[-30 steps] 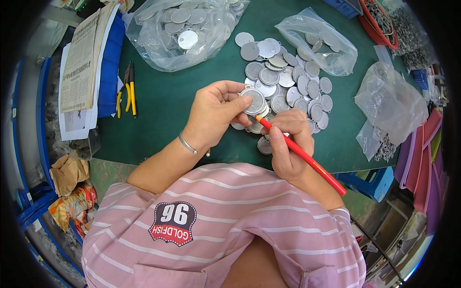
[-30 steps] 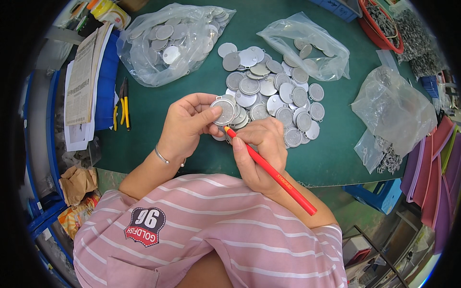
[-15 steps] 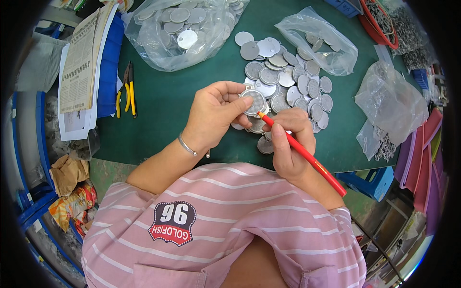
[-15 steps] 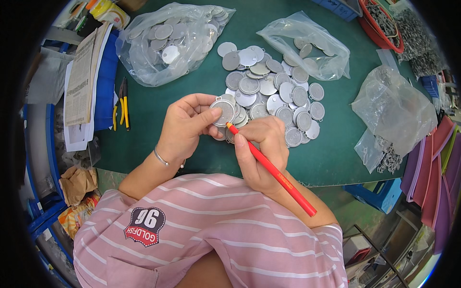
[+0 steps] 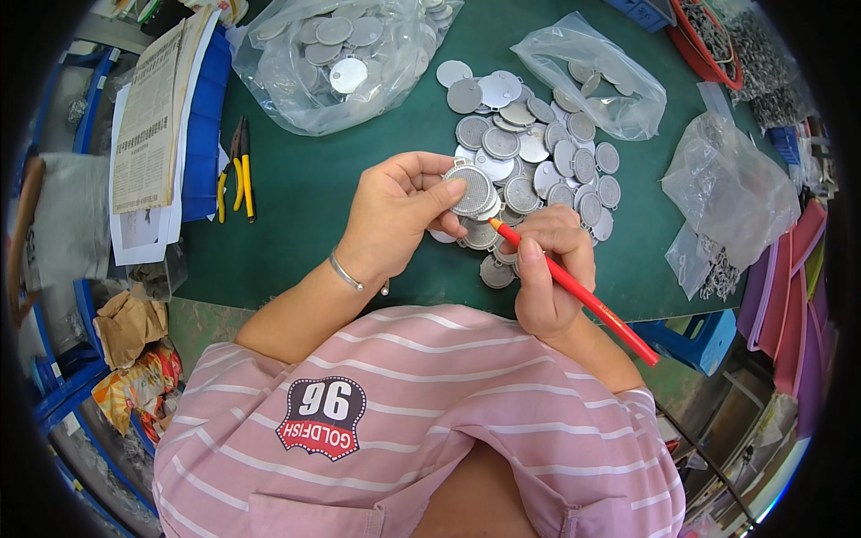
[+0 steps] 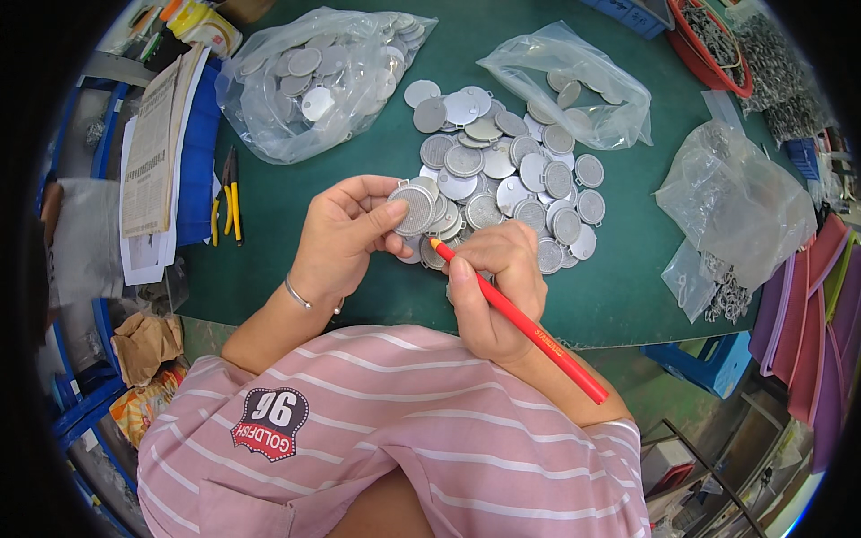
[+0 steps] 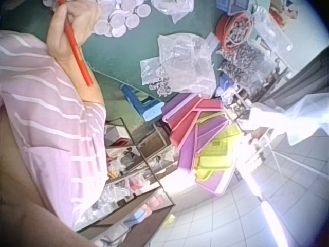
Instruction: The person picks up metal discs one by one and marks them with a red marker around the perimeter before placing them back into the pile.
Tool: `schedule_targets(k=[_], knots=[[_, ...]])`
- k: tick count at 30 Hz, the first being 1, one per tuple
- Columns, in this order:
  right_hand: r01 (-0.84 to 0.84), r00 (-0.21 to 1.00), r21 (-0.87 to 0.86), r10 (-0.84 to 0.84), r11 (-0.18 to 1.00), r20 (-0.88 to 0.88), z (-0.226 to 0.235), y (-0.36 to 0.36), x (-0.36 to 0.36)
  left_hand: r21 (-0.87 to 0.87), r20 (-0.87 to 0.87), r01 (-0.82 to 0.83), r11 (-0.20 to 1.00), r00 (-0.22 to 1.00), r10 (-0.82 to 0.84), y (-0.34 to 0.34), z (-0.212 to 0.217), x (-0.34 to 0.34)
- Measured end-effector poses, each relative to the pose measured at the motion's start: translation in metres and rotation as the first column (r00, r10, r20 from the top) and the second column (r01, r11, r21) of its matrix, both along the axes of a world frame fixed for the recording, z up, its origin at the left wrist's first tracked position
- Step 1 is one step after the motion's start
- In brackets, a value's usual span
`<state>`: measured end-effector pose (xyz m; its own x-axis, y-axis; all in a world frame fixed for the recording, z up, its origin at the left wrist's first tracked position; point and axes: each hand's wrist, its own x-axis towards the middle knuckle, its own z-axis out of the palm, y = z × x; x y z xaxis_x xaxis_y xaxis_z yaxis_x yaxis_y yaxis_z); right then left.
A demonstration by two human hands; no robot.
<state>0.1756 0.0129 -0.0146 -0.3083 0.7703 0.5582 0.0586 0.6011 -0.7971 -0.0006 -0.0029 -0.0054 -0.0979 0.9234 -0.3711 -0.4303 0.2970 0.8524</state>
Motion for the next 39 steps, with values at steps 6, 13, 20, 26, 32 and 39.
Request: schedule_targets(k=[6, 13, 20, 26, 32, 39], knots=[[0.012, 1.0, 0.009, -0.012, 1.0, 0.002, 0.002, 0.001, -0.003, 0.004, 0.004, 0.007, 1.0, 1.0, -0.007, 0.0, 0.001, 0.0], [-0.05, 0.991, 0.064, 0.042, 0.997, 0.127, 0.004, 0.003, -0.002, 0.008, 0.03, 0.018, 1.0, 0.999, -0.019, -0.001, 0.002, 0.0], [0.026, 0.998, -0.046, -0.028, 0.999, -0.052, 0.002, 0.002, -0.002, 0.009, 0.043, 0.028, 1.0, 0.999, -0.028, -0.002, 0.004, -0.004], [0.022, 0.995, -0.083, -0.03, 0.996, -0.091, 0.002, 0.005, -0.003, 0.029, 0.035, 0.04, 0.999, 0.999, -0.041, -0.002, 0.004, 0.0], [0.031, 0.999, -0.18, -0.036, 0.983, -0.028, -0.007, 0.001, 0.003, 0.035, 0.001, 0.087, 0.996, 0.996, -0.087, -0.004, 0.007, 0.007], [0.032, 0.98, -0.312, -0.092, 0.949, -0.177, -0.005, -0.003, -0.008, 0.114, 0.061, 0.065, 0.991, 0.996, -0.072, -0.006, 0.007, 0.002]])
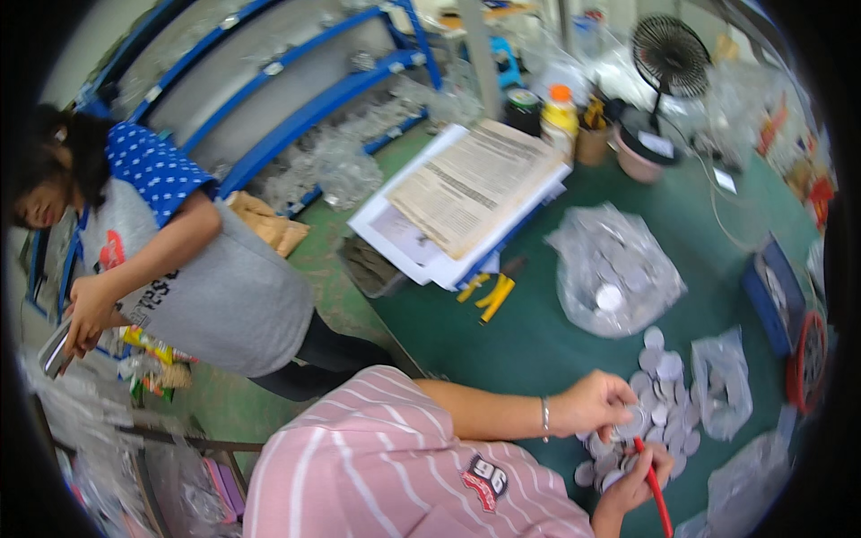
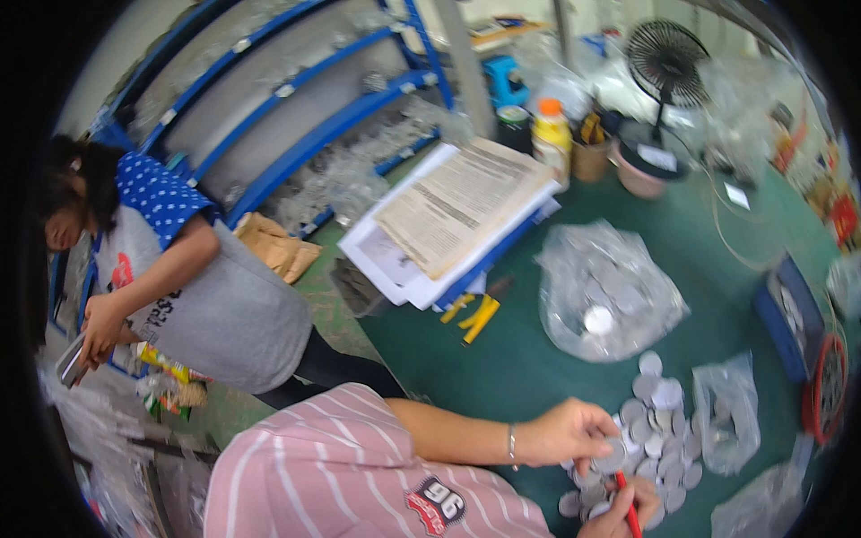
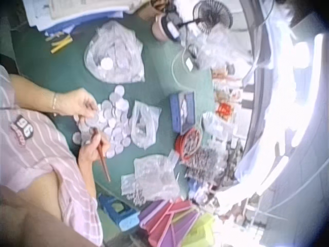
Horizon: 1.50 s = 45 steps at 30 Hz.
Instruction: The person picks up metal discs one by one and marks them with a red marker around the perimeter before placing them back into the pile.
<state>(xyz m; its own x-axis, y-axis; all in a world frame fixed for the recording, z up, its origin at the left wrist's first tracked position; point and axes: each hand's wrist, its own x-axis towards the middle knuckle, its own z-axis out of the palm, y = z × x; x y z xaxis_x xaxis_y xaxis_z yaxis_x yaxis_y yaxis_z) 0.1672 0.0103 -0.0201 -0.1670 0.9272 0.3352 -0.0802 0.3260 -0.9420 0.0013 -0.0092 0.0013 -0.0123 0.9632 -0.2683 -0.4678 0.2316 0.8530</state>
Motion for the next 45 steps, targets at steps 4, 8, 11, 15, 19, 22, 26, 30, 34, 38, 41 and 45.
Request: schedule_targets(k=[4, 8, 11, 15, 19, 22, 26, 30, 34, 38, 41, 45], knots=[[0.001, 1.0, -0.022, -0.001, 1.0, -0.019, 0.013, -0.004, -0.008, -0.04, 0.06, -0.068, 0.997, 0.996, 0.071, -0.002, 0.012, -0.01], [0.034, 0.999, -0.03, -0.034, 0.999, 0.016, 0.019, 0.0, -0.002, -0.157, 0.278, -0.096, 0.983, 0.951, 0.138, 0.006, 0.003, -0.009], [-0.036, 0.998, 0.123, 0.029, 0.992, 0.054, 0.02, 0.004, -0.004, -0.202, 0.241, -0.154, 0.967, 0.949, 0.201, 0.0, 0.005, -0.014], [-0.038, 0.999, 0.23, 0.036, 0.972, 0.015, 0.016, 0.005, -0.001, -0.124, 0.172, -0.121, 0.985, 0.975, 0.141, 0.001, 0.004, -0.012], [-0.05, 0.999, 0.172, 0.046, 0.984, 0.025, 0.012, 0.002, 0.0, -0.097, 0.091, -0.117, 0.988, 0.988, 0.126, 0.002, 0.004, -0.01], [-0.056, 0.991, 0.202, 0.03, 0.978, 0.131, 0.008, 0.005, 0.001, -0.108, 0.09, -0.111, 0.988, 0.989, 0.121, 0.001, 0.002, -0.009], [-0.106, 0.971, 0.319, 0.029, 0.942, 0.237, 0.01, 0.01, -0.01, -0.132, 0.113, -0.089, 0.987, 0.988, 0.104, 0.0, 0.0, -0.008], [-0.147, 0.956, 0.3, 0.058, 0.943, 0.286, 0.005, 0.016, -0.008, -0.165, 0.121, 0.038, 0.986, 0.992, -0.018, 0.001, 0.004, -0.006], [-0.049, 0.997, -0.306, 0.027, 0.951, -0.075, 0.011, 0.014, -0.003, -0.176, 0.01, 0.081, 0.981, 0.997, -0.08, 0.001, 0.003, 0.0], [-0.122, 0.972, -0.435, 0.019, 0.892, -0.234, 0.014, 0.019, -0.001, -0.149, -0.027, 0.078, 0.986, 0.996, -0.082, 0.003, 0.0, 0.0], [0.033, 0.986, 0.104, -0.05, 0.994, 0.157, 0.003, 0.014, 0.002, -0.221, 0.102, 0.117, 0.968, 0.99, -0.096, 0.007, 0.007, -0.002], [-0.127, 0.944, 0.367, -0.002, 0.922, 0.331, 0.011, 0.021, 0.001, -0.228, 0.192, 0.115, 0.967, 0.979, -0.071, 0.006, 0.01, -0.004]])
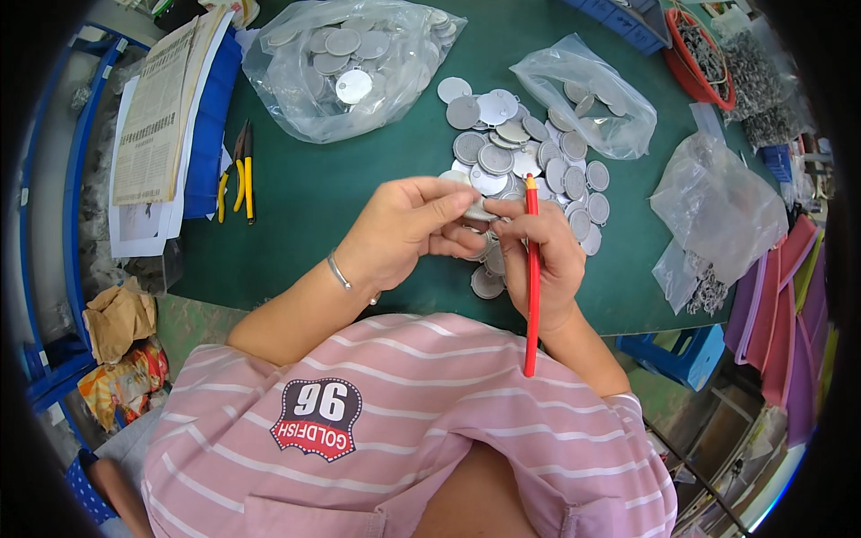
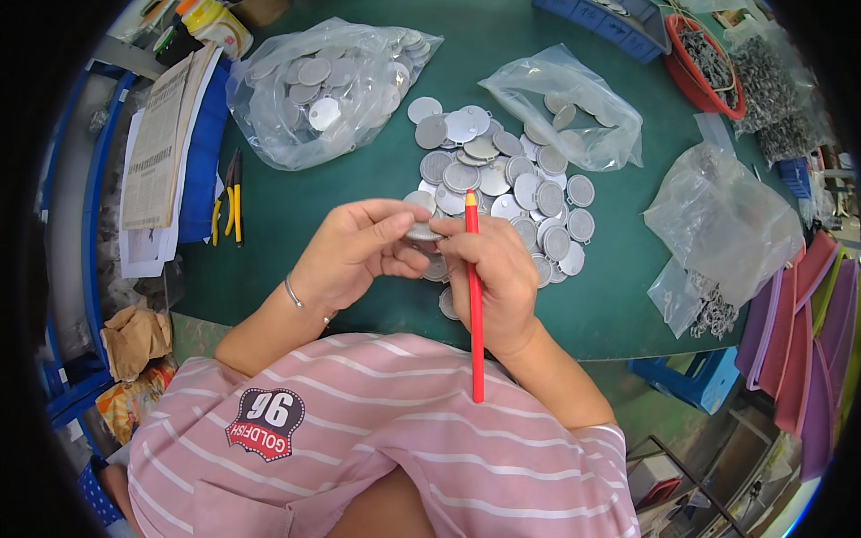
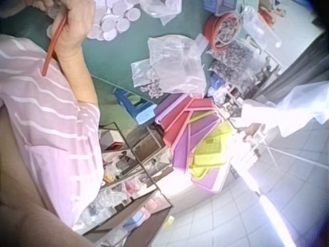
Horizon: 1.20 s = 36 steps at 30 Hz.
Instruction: The person picks up metal discs one by one and marks them with a red marker around the perimeter before placing them back into the pile.
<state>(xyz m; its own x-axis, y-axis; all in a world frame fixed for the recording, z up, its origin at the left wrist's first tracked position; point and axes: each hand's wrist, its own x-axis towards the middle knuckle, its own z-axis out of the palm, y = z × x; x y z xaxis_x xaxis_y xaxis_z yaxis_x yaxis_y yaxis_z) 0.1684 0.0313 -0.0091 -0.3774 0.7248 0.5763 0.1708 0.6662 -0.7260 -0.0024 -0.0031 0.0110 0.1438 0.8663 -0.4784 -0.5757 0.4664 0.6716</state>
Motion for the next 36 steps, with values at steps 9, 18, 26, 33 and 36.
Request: schedule_targets(k=[9, 18, 26, 33, 36], knots=[[0.106, 0.986, -0.01, -0.107, 0.994, -0.125, 0.01, -0.011, 0.005, 0.121, -0.122, -0.071, 0.99, 0.989, 0.086, -0.003, -0.002, -0.004], [-0.048, 0.976, -0.113, 0.023, 0.992, -0.217, -0.002, -0.018, 0.005, 0.14, -0.178, -0.047, 0.989, 0.981, 0.072, -0.003, -0.003, -0.002], [-0.023, 0.992, -0.165, 0.001, 0.986, -0.129, -0.005, -0.019, 0.004, 0.157, -0.195, -0.028, 0.987, 0.979, 0.058, -0.005, -0.001, 0.0], [-0.073, 0.961, -0.126, 0.036, 0.989, -0.273, -0.002, -0.014, 0.003, 0.163, -0.2, -0.023, 0.986, 0.978, 0.056, -0.004, -0.001, -0.004], [-0.103, 0.962, -0.077, 0.08, 0.992, -0.26, 0.001, -0.013, 0.002, 0.156, -0.18, -0.026, 0.987, 0.982, 0.054, -0.004, -0.002, -0.003]])
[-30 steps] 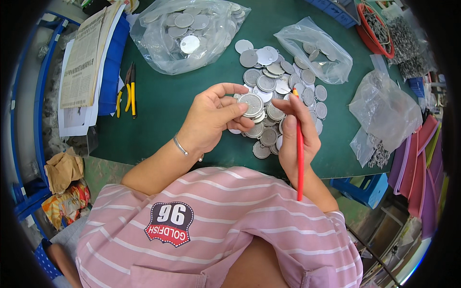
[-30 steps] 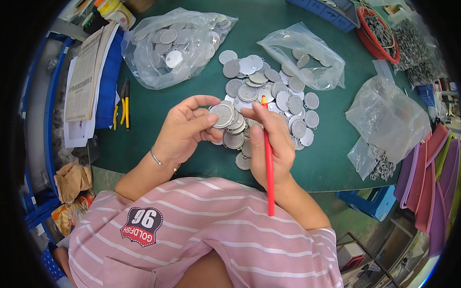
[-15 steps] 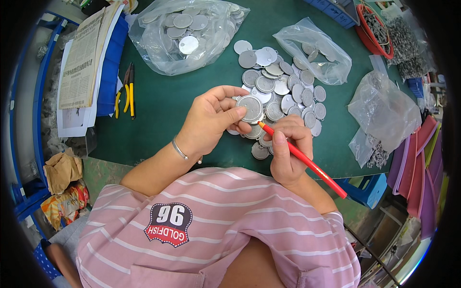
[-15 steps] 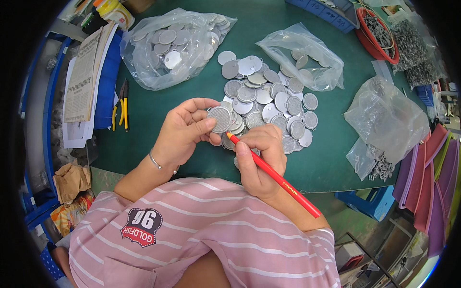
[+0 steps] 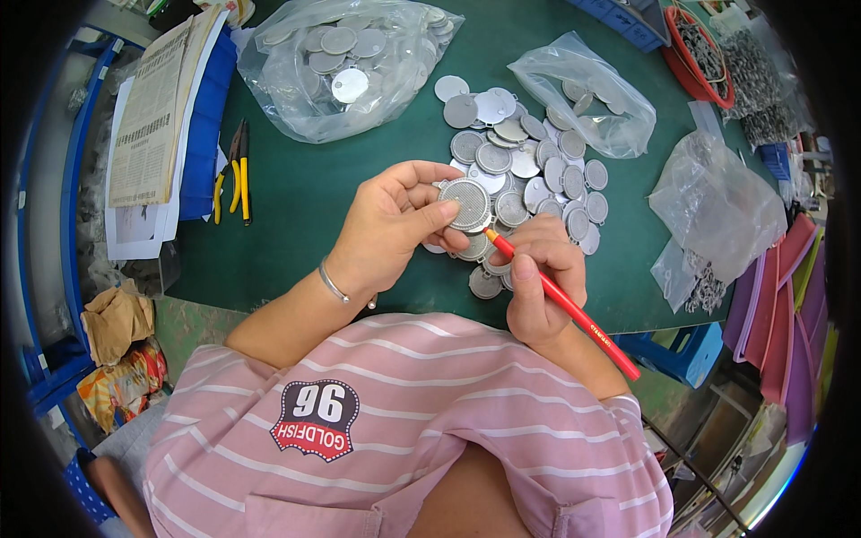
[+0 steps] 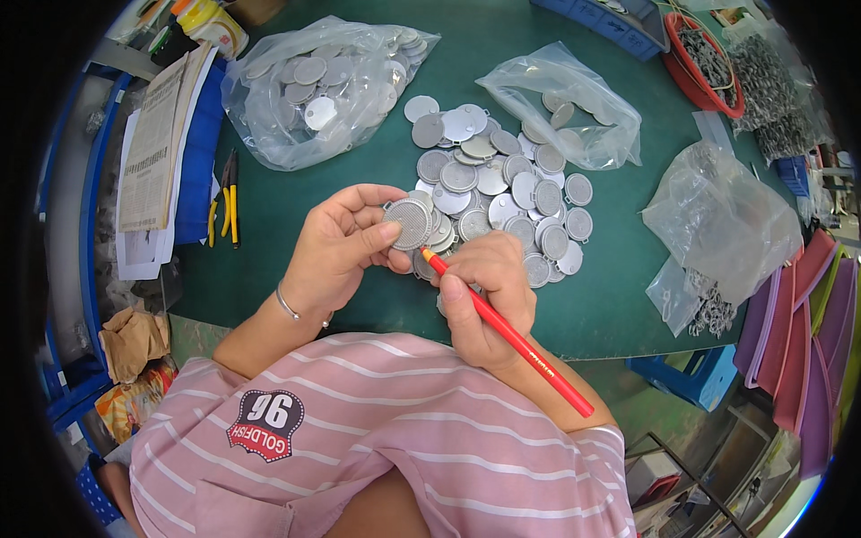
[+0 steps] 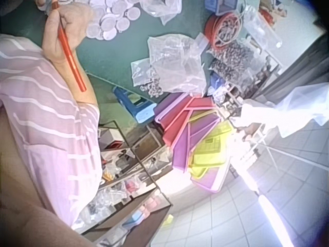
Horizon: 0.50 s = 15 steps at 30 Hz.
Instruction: The person picks up metal discs one by one and marks them with a red marker around the perimeter before placing them back into the pile.
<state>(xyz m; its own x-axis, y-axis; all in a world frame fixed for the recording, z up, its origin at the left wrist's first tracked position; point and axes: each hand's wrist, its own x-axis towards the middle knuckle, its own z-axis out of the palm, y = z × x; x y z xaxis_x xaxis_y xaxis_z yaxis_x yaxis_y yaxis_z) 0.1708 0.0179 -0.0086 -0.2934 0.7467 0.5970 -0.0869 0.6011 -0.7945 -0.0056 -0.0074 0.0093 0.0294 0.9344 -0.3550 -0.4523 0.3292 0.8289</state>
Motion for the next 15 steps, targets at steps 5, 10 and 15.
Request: schedule_targets(k=[5, 10, 15], knots=[[0.025, 0.992, 0.013, -0.027, 1.0, 0.123, 0.0, 0.0, -0.001, 0.001, -0.006, 0.001, 1.0, 1.0, -0.001, 0.0, 0.001, 0.001], [-0.002, 0.992, -0.122, 0.017, 0.993, 0.127, -0.006, -0.005, 0.006, 0.013, -0.004, -0.028, 1.0, 1.0, 0.028, -0.001, 0.003, 0.001], [0.044, 0.964, 0.169, -0.086, 0.985, 0.25, 0.005, 0.01, -0.006, -0.037, 0.103, -0.001, 0.999, 0.995, 0.004, 0.001, 0.003, 0.002]])
